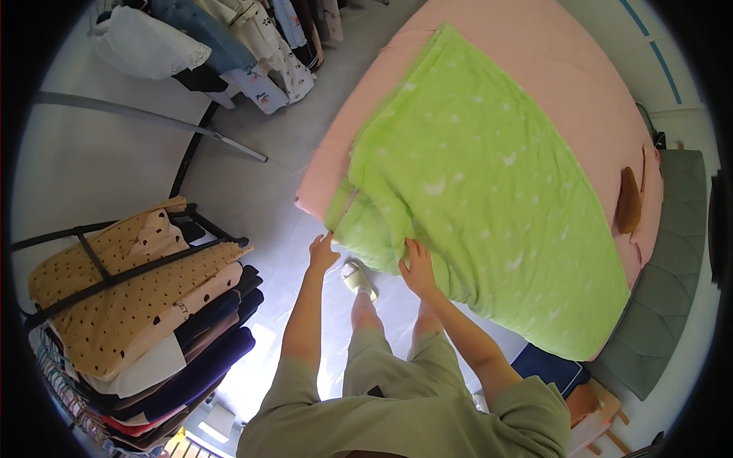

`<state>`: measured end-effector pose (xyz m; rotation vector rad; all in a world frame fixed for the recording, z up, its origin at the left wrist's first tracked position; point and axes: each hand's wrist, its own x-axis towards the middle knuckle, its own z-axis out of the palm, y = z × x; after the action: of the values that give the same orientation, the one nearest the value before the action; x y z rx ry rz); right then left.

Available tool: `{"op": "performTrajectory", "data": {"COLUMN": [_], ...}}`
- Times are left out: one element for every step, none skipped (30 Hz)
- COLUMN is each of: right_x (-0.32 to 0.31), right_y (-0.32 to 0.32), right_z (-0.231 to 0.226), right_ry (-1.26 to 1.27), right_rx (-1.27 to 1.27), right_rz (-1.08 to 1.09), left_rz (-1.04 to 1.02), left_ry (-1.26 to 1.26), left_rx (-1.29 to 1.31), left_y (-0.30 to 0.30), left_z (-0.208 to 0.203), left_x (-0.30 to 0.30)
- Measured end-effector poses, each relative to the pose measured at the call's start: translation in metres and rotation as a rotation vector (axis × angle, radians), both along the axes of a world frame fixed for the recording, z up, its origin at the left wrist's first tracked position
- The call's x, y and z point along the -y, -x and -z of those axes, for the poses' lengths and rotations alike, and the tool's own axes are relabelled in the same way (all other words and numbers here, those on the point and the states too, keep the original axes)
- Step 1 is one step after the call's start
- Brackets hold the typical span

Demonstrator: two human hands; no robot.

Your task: The person folds a green and pink patterned blanket on top of a bed by aligning the corners and folding it into a smaller rectangular shape.

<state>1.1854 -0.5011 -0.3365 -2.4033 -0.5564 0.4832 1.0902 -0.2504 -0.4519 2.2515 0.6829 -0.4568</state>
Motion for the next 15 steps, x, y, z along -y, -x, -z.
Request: {"op": "performTrajectory", "data": {"right_x": [-0.005, -0.008, -0.010, -0.012, -0.013, -0.013, -0.012, -0.012, -0.011, -0.010, -0.009, -0.009, -0.008, -0.008, -0.007], "right_y": [0.005, 0.008, 0.010, 0.010, 0.009, 0.007, 0.004, 0.001, -0.001, -0.004, -0.006, -0.007, -0.008, -0.009, -0.010], "right_z": [0.002, 0.005, 0.007, 0.009, 0.011, 0.012, 0.014, 0.015, 0.017, 0.018, 0.019, 0.020, 0.021, 0.021, 0.022], "right_ry": [0.012, 0.024, 0.047, 0.069, 0.091, 0.085, 0.079, 0.073, 0.079, 0.083, 0.088, 0.094, 0.101, 0.110, 0.102], "right_rx": [0.033, 0.067, 0.091, 0.113, 0.125, 0.116, 0.098, 0.071, 0.089, 0.098, 0.098, 0.120, 0.131, 0.129, 0.134], "right_rz": [0.011, 0.019, 0.016, 0.016, 0.026, 0.027, 0.038, 0.059, 0.044, 0.039, 0.043, 0.031, 0.030, 0.036, 0.029], "left_rz": [0.104, 0.215, 0.245, 0.289, 0.348, 0.417, 0.447, 0.440, 0.443, 0.451, 0.409, 0.373, 0.366, 0.239, 0.142], "left_ry": [-0.044, -0.090, -0.107, -0.143, -0.178, -0.212, -0.257, -0.225, -0.200, -0.186, -0.141, -0.107, -0.093, 0.006, 0.082], "left_rx": [-0.077, -0.169, -0.198, -0.175, -0.186, -0.223, -0.165, -0.073, -0.004, 0.054, 0.063, 0.063, 0.023, 0.021, -0.021], "left_y": [0.006, 0.011, 0.018, 0.026, 0.033, 0.038, 0.045, 0.051, 0.055, 0.061, 0.067, 0.073, 0.077, 0.082, 0.089], "left_z": [0.007, 0.015, 0.021, 0.026, 0.029, 0.031, 0.031, 0.030, 0.028, 0.025, 0.020, 0.014, 0.009, 0.003, -0.004], "left_x": [-0.002, -0.002, -0.003, -0.006, -0.007, -0.008, -0.009, -0.009, -0.009, -0.009, -0.009, -0.009, -0.009, -0.009, -0.011]}}
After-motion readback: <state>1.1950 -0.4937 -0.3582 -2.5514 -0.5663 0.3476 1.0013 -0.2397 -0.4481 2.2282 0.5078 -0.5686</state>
